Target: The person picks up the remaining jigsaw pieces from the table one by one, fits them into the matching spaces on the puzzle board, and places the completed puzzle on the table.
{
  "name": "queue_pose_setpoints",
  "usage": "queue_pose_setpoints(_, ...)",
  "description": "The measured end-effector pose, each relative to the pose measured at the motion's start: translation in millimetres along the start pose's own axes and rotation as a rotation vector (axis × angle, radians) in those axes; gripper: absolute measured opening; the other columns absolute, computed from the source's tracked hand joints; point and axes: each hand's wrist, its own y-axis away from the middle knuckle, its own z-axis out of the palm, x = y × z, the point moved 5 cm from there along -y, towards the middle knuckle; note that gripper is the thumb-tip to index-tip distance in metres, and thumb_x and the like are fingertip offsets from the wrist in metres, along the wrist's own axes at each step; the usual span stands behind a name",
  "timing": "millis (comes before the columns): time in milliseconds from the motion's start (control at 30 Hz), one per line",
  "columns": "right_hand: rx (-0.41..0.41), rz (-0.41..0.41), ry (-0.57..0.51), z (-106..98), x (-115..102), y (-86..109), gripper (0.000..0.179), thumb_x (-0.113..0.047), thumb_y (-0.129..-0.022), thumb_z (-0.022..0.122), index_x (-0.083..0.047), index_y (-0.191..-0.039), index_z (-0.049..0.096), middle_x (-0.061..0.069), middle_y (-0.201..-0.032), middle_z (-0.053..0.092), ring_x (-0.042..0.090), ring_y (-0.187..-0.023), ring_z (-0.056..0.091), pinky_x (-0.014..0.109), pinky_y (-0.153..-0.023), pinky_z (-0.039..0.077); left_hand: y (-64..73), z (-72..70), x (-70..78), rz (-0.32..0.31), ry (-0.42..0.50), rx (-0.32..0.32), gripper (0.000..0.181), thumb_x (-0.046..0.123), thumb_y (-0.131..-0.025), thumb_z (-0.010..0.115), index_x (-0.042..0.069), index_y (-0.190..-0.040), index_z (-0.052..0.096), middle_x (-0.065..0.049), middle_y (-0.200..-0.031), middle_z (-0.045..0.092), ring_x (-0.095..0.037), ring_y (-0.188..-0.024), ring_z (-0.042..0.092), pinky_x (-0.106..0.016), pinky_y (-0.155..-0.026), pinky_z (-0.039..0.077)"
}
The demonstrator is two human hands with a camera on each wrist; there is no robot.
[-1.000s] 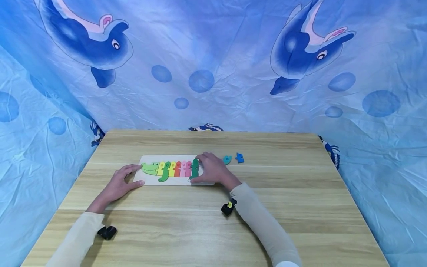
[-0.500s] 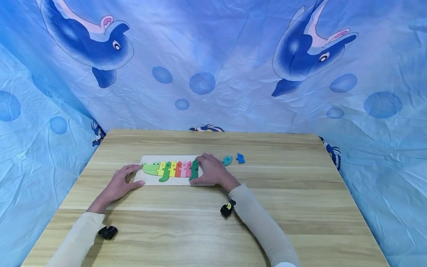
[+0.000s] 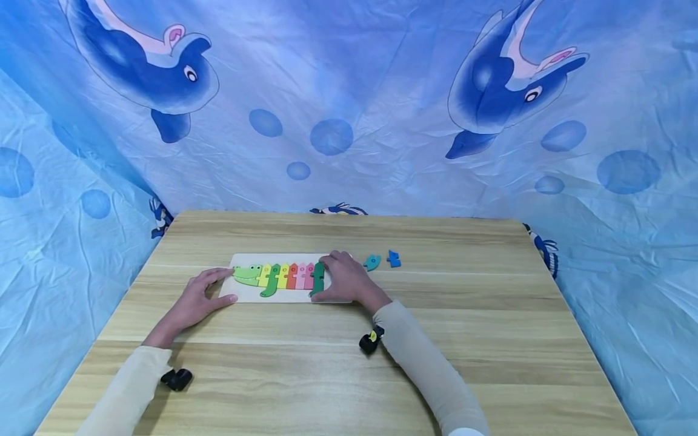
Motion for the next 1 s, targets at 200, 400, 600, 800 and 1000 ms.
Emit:
queue_pose_setpoints(200, 0.001, 0.002, 0.000, 0.7, 0.7, -0.7, 0.100, -0.072, -0.070, 0.081, -0.012, -0.145, 0.056, 0.003, -0.129, 0.056, 0.020, -0.117, 0.051, 0.040, -0.102, 0.049, -0.8, -0.1, -0.6, -0.013, 0.004, -0.003, 0.072, 0.036, -0.089, 0.081, 0.005, -0.148, 0.052, -0.025, -0.154, 0.040, -0.048, -0.137, 0.032, -0.065, -0.109, 0.026)
queue_pose_setpoints(400, -0.004, 0.001, 0.005, 1.9, 2.3, -1.6, 0.101, -0.073, -0.070, 0.080, -0.012, -0.146, 0.056, 0.003, -0.129, 0.056, 0.019, -0.114, 0.051, 0.038, -0.098, 0.050, -1.2, 0.0, -1.9, -0.015, 0.003, 0.001, 0.072, 0.036, -0.089, 0.081, 0.007, -0.148, 0.053, -0.024, -0.154, 0.041, -0.047, -0.136, 0.033, -0.064, -0.108, 0.026)
queue_pose_setpoints(600, -0.002, 0.003, -0.006, 2.9, 2.8, -1.8, 0.102, -0.073, -0.069, 0.081, -0.011, -0.146, 0.056, 0.004, -0.130, 0.055, 0.020, -0.114, 0.049, 0.037, -0.096, 0.049, -1.9, 0.6, -2.4, -0.009, 0.004, 0.001, 0.072, 0.037, -0.089, 0.081, 0.006, -0.148, 0.053, -0.025, -0.154, 0.041, -0.048, -0.136, 0.033, -0.064, -0.108, 0.025)
queue_pose_setpoints(800, 0.005, 0.000, -0.004, 3.0, 2.2, -1.4, 0.102, -0.072, -0.069, 0.082, -0.010, -0.146, 0.057, 0.005, -0.129, 0.055, 0.020, -0.113, 0.048, 0.036, -0.094, 0.049, -2.0, 1.0, -3.3, -0.007, 0.009, 0.002, 0.072, 0.037, -0.089, 0.081, 0.006, -0.147, 0.053, -0.025, -0.153, 0.041, -0.048, -0.136, 0.033, -0.064, -0.107, 0.025)
queue_pose_setpoints(1000, 0.010, -0.002, -0.018, 1.4, 4.0, 0.5, 0.099, -0.072, -0.072, 0.079, -0.012, -0.147, 0.056, 0.005, -0.130, 0.055, 0.020, -0.114, 0.049, 0.037, -0.096, 0.049, -1.2, 1.3, -2.5, -0.011, 0.008, 0.000, 0.072, 0.037, -0.089, 0.081, 0.007, -0.148, 0.053, -0.024, -0.154, 0.041, -0.047, -0.135, 0.032, -0.065, -0.108, 0.025)
